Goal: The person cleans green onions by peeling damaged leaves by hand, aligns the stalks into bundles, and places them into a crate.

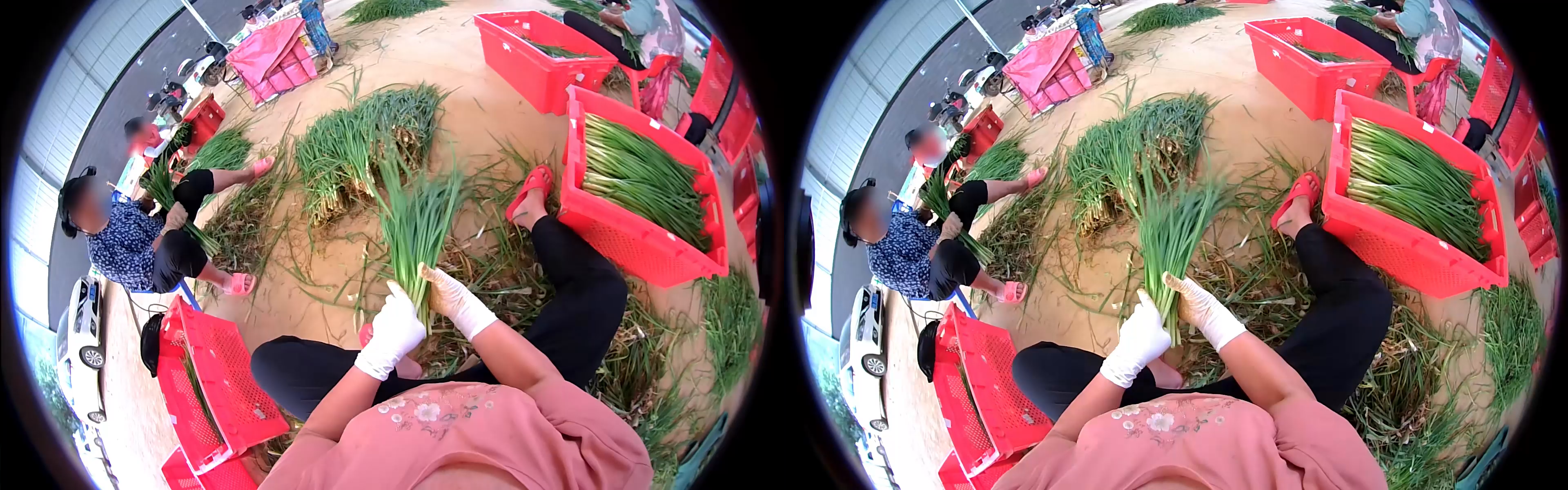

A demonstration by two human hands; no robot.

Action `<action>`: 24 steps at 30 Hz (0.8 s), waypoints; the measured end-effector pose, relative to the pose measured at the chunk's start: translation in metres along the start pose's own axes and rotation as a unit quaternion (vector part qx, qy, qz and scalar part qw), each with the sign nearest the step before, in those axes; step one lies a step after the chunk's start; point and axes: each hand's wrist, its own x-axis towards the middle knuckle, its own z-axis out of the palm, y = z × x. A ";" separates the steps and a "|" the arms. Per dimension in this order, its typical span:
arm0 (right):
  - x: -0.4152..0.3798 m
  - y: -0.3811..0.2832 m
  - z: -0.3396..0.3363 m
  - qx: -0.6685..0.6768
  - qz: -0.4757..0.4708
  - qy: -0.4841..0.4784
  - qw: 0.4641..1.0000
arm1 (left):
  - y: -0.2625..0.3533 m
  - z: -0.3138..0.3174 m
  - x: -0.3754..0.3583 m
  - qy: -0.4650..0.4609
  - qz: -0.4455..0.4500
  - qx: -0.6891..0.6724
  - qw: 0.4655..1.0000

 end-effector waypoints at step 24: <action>-0.018 -0.017 0.035 0.140 -0.037 -0.055 0.988 | -0.055 -0.055 -0.049 -0.169 -0.077 -0.399 0.898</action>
